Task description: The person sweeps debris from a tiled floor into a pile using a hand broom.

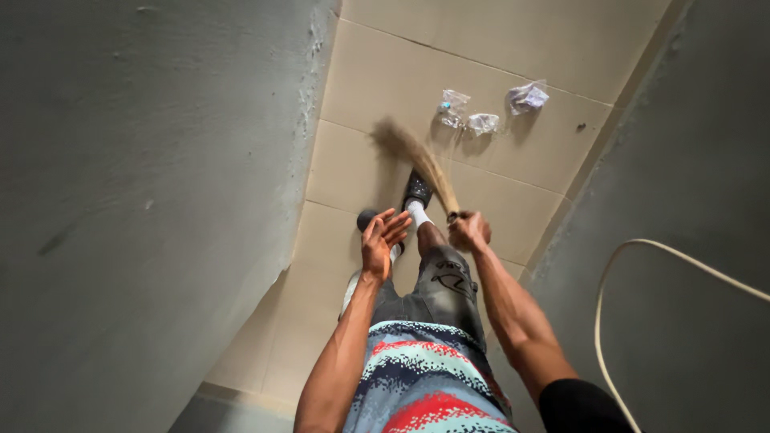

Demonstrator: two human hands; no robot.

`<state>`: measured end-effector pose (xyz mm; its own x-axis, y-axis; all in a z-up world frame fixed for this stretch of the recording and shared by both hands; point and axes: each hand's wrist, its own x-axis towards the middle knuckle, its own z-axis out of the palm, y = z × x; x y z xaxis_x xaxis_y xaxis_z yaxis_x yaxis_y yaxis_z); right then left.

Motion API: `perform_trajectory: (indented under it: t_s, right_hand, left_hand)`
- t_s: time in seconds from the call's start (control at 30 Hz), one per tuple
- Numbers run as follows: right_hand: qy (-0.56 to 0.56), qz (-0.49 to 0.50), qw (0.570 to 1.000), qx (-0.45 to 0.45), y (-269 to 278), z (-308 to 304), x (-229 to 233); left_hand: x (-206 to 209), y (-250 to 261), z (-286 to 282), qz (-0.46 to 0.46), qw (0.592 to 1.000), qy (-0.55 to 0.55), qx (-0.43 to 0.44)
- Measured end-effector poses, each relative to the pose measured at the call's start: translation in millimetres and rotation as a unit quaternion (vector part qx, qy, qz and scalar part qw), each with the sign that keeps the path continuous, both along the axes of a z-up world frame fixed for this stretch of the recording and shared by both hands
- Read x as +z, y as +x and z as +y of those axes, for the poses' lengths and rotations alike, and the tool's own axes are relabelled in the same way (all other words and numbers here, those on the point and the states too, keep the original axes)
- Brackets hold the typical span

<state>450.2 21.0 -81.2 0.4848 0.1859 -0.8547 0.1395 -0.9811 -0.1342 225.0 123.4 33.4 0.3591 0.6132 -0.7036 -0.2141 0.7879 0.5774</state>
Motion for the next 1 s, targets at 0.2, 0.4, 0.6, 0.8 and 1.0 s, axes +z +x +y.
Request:
perform_trajectory:
  t_s: [0.2, 0.4, 0.6, 0.8, 1.0]
  right_hand:
    - [0.007, 0.032, 0.999, 0.008, 22.6, 11.7, 30.1]
    - [0.078, 0.06, 0.993, 0.061, -10.2, -12.6, 22.0]
    - [0.067, 0.141, 0.98, -0.127, -3.0, -24.9, -16.5]
    - [0.047, 0.037, 0.995, -0.081, 41.1, -7.6, -7.7]
    - [0.077, 0.014, 0.997, -0.015, 10.8, -4.6, 17.5]
  left_hand:
    - [-5.0, 7.2, 0.9, 0.006, 1.0, -0.002, 0.004]
    - [-2.0, 20.9, 7.1, 0.0, 1.0, -0.002, -0.008]
    - [0.6, 25.9, 11.6, -0.01, 1.0, 0.002, -0.009]
    - [-6.3, 18.1, 8.7, 0.006, 1.0, -0.003, -0.015]
    - [-9.1, 21.7, 8.5, -0.001, 1.0, 0.0, -0.016]
